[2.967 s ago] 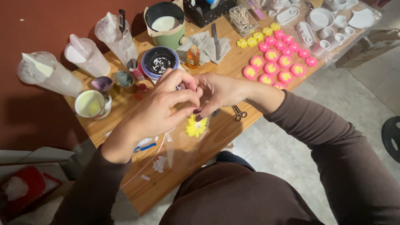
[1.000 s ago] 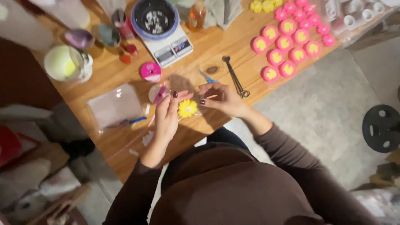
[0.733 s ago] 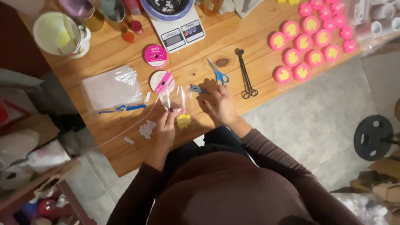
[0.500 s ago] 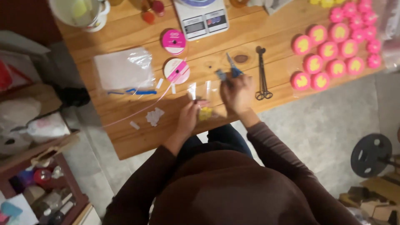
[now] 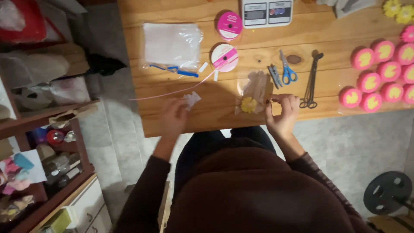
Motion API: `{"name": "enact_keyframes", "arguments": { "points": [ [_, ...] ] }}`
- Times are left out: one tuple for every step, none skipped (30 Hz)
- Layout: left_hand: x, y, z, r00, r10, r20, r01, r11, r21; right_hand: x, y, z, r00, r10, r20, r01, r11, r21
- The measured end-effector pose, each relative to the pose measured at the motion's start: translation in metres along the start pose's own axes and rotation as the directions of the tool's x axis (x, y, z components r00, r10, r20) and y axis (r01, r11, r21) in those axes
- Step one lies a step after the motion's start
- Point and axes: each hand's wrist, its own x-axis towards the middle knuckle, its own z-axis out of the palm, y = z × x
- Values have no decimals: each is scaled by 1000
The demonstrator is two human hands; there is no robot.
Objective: Packaging small flower-shaped candles into individual plastic bags and tying them with ribbons.
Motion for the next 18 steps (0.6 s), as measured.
{"name": "enact_keyframes", "arguments": {
  "points": [
    [0, -11, -18, 1000, -1, -5, 1, 1000, 3, 1, -4, 2, 1000, -4, 1, 4, 1000, 4],
    [-2, -21, -35, 998, -55, -37, 56, 998, 32, 0, -8, 1, 1000, -20, 12, 20, 1000, 2],
    [-4, -31, -52, 992, -107, -70, 112, 992, 59, -1, -11, 1, 999, -36, 23, 36, 999, 0],
    [-3, -27, -56, 991, -112, -73, 117, 992, 57, 0, -15, 1, 999, -39, 28, 39, 999, 0],
    [-1, -23, -60, 995, -52, -88, 57, 997, 60, 0, -19, 2, 998, -49, 34, 49, 999, 17],
    [2, -19, -65, 994, 12, -107, -4, 998, 66, 3, -23, 4, 997, -64, 37, 63, 997, 38],
    [2, -15, -67, 993, 9, -116, -1, 998, 68, 5, -26, 5, 997, -73, 39, 71, 997, 42],
    [5, -11, -68, 994, 68, -88, -59, 993, 103, 7, -29, 5, 996, -71, 50, 69, 997, 41],
    [8, -8, -68, 990, 126, -58, -117, 984, 136, 8, -31, 6, 996, -69, 60, 67, 997, 41],
    [6, -11, -67, 991, 124, -57, -116, 985, 131, 8, -34, 5, 996, -68, 62, 66, 997, 36],
    [4, -14, -65, 983, 182, -31, -170, 959, 225, 7, -36, 4, 995, -79, 69, 77, 997, 32],
    [4, -18, -64, 971, 238, -5, -224, 920, 320, 10, -37, 5, 993, -95, 73, 93, 995, 32],
    [2, -25, -62, 971, 239, -9, -223, 921, 320, 10, -38, 5, 992, -99, 72, 97, 995, 32],
    [1, -31, -60, 961, 277, 3, -258, 890, 375, 8, -38, 5, 992, -100, 72, 99, 995, 26],
    [0, -38, -57, 949, 315, 17, -292, 855, 429, 7, -39, 4, 992, -102, 71, 101, 995, 19],
    [0, -30, -60, 948, 318, 20, -296, 856, 425, 7, -42, 1, 993, -98, 69, 98, 995, 15],
    [0, -22, -62, 948, 318, -6, -289, 871, 396, 7, -44, -3, 992, -101, 69, 100, 995, 10],
    [6, -14, -64, 945, 325, -36, -290, 883, 369, 11, -47, -5, 992, -107, 60, 107, 994, 6]
  ]
}}
